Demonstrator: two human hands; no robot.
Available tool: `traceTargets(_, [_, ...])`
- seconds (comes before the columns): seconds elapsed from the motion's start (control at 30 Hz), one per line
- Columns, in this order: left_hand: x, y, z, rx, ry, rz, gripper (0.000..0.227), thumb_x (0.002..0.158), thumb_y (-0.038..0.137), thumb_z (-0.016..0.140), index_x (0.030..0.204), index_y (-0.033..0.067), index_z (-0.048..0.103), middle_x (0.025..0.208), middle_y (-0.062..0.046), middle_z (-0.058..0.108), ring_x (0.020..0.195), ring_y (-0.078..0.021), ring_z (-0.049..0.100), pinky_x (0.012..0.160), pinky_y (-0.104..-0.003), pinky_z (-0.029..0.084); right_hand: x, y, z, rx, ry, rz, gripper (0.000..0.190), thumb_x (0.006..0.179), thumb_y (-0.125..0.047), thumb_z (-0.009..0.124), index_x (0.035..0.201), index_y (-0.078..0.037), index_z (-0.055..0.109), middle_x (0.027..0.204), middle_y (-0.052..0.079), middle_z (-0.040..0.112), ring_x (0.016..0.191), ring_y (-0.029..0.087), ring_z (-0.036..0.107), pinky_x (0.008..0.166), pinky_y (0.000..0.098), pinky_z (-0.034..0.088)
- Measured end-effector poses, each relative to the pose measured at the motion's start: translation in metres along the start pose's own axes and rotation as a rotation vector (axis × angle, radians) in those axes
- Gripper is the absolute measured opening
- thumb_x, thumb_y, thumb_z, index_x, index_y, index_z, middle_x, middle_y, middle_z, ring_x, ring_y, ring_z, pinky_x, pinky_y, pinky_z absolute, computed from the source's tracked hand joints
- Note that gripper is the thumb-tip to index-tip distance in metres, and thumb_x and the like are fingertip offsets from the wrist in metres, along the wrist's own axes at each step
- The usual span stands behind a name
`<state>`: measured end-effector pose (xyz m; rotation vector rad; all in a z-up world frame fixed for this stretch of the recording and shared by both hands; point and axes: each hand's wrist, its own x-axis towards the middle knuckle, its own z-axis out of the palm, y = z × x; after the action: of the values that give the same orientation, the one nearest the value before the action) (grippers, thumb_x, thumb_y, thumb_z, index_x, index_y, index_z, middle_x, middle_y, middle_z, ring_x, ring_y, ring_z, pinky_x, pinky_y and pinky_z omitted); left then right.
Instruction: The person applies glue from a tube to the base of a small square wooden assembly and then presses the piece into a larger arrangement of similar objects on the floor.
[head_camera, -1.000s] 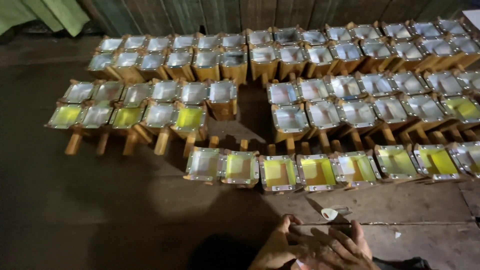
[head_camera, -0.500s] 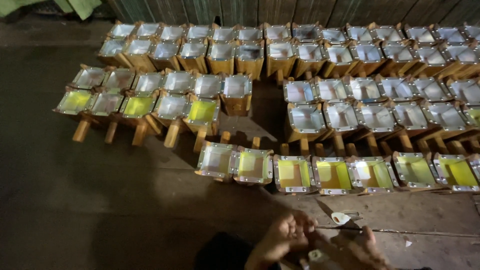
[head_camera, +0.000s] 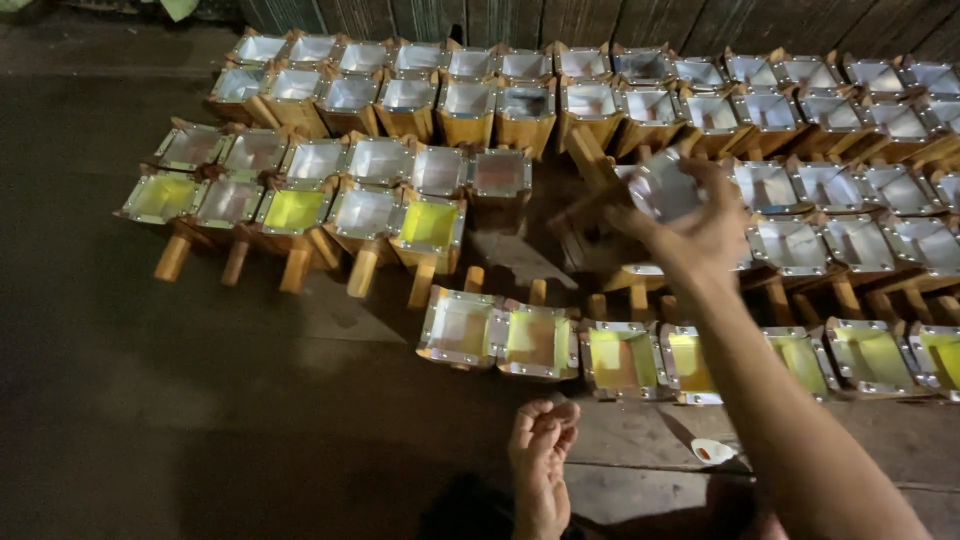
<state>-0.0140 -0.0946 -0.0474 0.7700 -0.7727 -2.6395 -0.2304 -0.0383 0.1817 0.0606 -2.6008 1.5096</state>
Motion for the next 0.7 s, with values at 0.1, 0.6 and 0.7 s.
traceTargets(0.1, [0.005, -0.005, -0.006, -0.073, -0.053, 0.026, 0.030, 0.086, 0.014, 0.071, 0.112, 0.0048, 0.059, 0.106, -0.022, 0.078, 0.102, -0.0282, 0.073, 0.086, -0.036, 0.051, 0.036, 0.012, 0.057, -0.236, 0.117, 0.196, 0.086, 0.060, -0.044, 0.092, 0.133, -0.026, 0.049, 0.136, 0.010, 0.049, 0.131, 0.034, 0.043, 0.118, 0.0623, 0.019])
traceTargets(0.6, [0.006, 0.014, 0.008, -0.050, 0.072, -0.112, 0.036, 0.072, 0.015, 0.077, 0.104, 0.0025, 0.067, 0.096, -0.017, 0.077, 0.091, -0.0266, 0.072, 0.084, -0.039, 0.059, 0.109, 0.083, 0.189, -0.481, 0.253, 0.499, 0.118, 0.057, -0.071, 0.098, 0.142, -0.019, 0.037, 0.145, 0.016, 0.036, 0.140, 0.041, 0.029, 0.117, 0.0629, 0.019])
traceTargets(0.7, [0.013, -0.001, -0.001, -0.090, 0.006, -0.111, 0.033, 0.076, 0.011, 0.076, 0.105, 0.0030, 0.064, 0.097, -0.017, 0.076, 0.092, -0.0271, 0.072, 0.085, -0.038, 0.058, 0.119, 0.106, 0.208, -0.515, 0.266, 0.523, 0.121, 0.059, -0.070, 0.099, 0.148, -0.023, 0.032, 0.161, 0.018, 0.022, 0.147, 0.042, 0.022, 0.118, 0.0634, 0.021])
